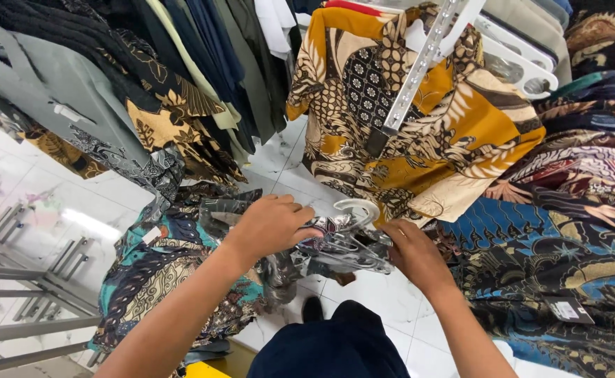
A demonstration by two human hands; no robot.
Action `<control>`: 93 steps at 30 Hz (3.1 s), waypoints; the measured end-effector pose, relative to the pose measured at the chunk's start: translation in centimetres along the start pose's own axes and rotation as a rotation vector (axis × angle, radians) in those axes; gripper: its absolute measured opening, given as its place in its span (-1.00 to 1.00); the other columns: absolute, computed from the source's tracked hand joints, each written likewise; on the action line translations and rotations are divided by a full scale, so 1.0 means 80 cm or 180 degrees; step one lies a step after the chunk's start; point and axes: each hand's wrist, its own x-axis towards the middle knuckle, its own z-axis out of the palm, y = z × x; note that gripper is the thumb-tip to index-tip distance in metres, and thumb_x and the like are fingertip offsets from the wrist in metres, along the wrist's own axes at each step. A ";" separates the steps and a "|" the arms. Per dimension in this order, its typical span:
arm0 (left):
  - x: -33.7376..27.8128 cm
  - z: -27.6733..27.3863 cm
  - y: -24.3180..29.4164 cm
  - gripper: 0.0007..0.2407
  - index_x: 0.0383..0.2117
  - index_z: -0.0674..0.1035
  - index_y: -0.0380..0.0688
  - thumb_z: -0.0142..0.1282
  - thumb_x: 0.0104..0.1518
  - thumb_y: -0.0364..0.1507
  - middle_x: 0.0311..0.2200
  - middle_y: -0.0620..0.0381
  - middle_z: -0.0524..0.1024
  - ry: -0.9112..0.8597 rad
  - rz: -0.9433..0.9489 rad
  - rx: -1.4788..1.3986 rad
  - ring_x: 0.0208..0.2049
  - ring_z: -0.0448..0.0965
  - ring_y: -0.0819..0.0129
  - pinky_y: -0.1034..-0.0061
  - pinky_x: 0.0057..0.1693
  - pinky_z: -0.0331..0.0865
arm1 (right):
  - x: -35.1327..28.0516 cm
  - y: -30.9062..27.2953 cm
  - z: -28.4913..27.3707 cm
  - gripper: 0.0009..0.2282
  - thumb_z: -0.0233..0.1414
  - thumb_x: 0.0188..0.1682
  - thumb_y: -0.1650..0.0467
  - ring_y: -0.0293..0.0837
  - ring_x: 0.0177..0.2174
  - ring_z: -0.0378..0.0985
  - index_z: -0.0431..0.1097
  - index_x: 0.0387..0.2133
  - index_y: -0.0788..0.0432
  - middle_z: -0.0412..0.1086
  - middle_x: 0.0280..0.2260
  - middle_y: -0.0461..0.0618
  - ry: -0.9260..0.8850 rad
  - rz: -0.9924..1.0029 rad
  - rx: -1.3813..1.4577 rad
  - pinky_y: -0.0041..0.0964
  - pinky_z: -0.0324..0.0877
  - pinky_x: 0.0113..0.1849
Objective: The person picks up a shirt, fits it onto a hanger, and hangs it on a clothing rack.
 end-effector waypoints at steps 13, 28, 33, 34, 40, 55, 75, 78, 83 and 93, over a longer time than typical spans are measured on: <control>0.028 0.018 0.036 -0.66 -0.18 0.64 -0.01 -0.01 0.32 -0.05 -0.43 0.08 0.66 0.0279 -0.0803 0.0390 -0.31 0.64 0.17 0.33 -0.25 0.47 | -0.007 -0.111 -0.098 -0.23 0.04 0.07 0.31 0.00 -0.41 0.45 -0.34 0.47 -0.07 0.42 -0.40 0.08 -0.1317 0.1746 0.0285 -0.11 0.31 -0.39; 0.025 -0.043 0.110 -0.57 0.05 0.61 -0.04 -0.07 0.27 -0.05 -0.34 0.02 0.62 0.0044 -0.0873 -0.1544 -0.42 0.59 0.18 0.34 -0.30 0.44 | -0.094 0.015 -0.069 -0.35 0.29 -0.15 0.17 0.02 0.10 0.40 0.26 0.26 -0.06 0.37 0.15 -0.03 0.0617 -0.0508 0.0442 0.07 0.30 0.06; 0.038 -0.062 0.102 -0.59 0.02 0.63 -0.10 0.00 0.27 -0.09 -0.34 -0.02 0.63 0.0277 -0.0598 -0.1586 -0.34 0.60 0.03 0.19 -0.18 0.44 | -0.098 0.028 -0.060 -0.75 0.17 -0.02 0.46 -0.10 -0.21 0.70 0.50 -0.07 0.26 0.62 -0.21 0.14 0.1319 -0.0404 0.1181 -0.31 0.68 -0.05; 0.045 -0.065 0.094 -0.56 0.07 0.59 -0.11 -0.09 0.29 -0.07 -0.39 0.02 0.60 0.0318 -0.0440 -0.1640 -0.43 0.53 0.14 0.29 -0.27 0.39 | -0.095 0.031 -0.062 -0.84 0.11 0.03 0.48 -0.27 -0.48 0.53 0.50 -0.15 0.30 0.56 -0.40 0.02 0.1292 -0.0195 0.0963 -0.53 0.44 -0.43; 0.097 -0.109 0.039 -0.47 0.12 0.54 -0.16 -0.16 0.28 0.01 -0.29 -0.06 0.64 0.0127 -0.0474 -0.1773 -0.34 0.62 0.23 0.41 -0.20 0.48 | -0.047 0.002 -0.108 -0.74 0.07 0.09 0.27 -0.23 -0.75 0.44 0.54 -0.23 0.26 0.48 -0.64 0.02 0.1549 0.0616 0.0420 -0.46 0.33 -0.72; 0.119 -0.090 -0.027 -0.60 0.12 0.55 -0.29 0.01 0.34 -0.20 -0.01 -0.27 0.60 0.0151 -0.0418 -0.2430 0.08 0.57 -0.16 0.06 0.18 0.42 | 0.007 0.010 -0.083 -0.74 0.05 0.20 0.28 -0.11 -0.82 0.16 0.49 -0.36 0.25 0.24 -0.83 0.21 0.1790 0.1139 0.0824 -0.26 0.10 -0.66; 0.115 -0.075 -0.072 -0.79 -0.19 0.65 -0.23 -0.06 0.42 -0.42 -0.34 -0.02 0.58 0.1071 -0.0511 -0.2959 -0.36 0.61 0.12 0.21 -0.21 0.52 | 0.062 -0.029 -0.174 -0.49 -0.05 0.25 0.26 -0.26 -0.82 -0.19 0.20 -0.78 0.14 0.00 -0.91 -0.02 0.1379 0.0952 0.0998 -0.32 -0.05 -0.65; 0.113 -0.046 -0.085 -0.75 -0.33 0.67 -0.16 -0.05 0.41 -0.36 -0.49 0.11 0.55 0.1007 -0.1033 -0.2532 -0.53 0.54 0.29 0.37 -0.31 0.47 | 0.076 -0.050 -0.186 -0.49 -0.05 0.24 0.30 -0.27 -0.80 -0.15 0.11 -0.79 0.12 -0.05 -0.89 -0.07 0.1229 0.0828 0.1035 -0.33 -0.04 -0.64; 0.086 -0.052 -0.090 -0.80 -0.22 0.69 -0.21 0.00 0.39 -0.40 -0.35 -0.11 0.64 0.0758 -0.0808 -0.2449 -0.32 0.66 -0.03 0.05 -0.12 0.52 | 0.084 -0.012 -0.159 -0.59 -0.03 0.23 0.27 -0.01 -0.74 0.25 0.48 -0.49 0.38 0.38 -0.70 0.28 0.0564 0.1107 0.1274 -0.09 0.26 -0.52; 0.071 -0.093 -0.070 -0.56 0.29 0.42 0.06 -0.04 0.31 -0.13 0.19 -0.02 0.48 -0.0544 -0.1152 -0.1816 0.23 0.43 0.00 -0.09 0.33 0.14 | 0.085 -0.093 -0.221 -0.52 0.08 0.08 0.20 0.33 0.07 0.48 0.35 0.18 0.26 0.40 0.10 0.36 -0.0206 0.1442 0.0887 0.26 0.49 -0.01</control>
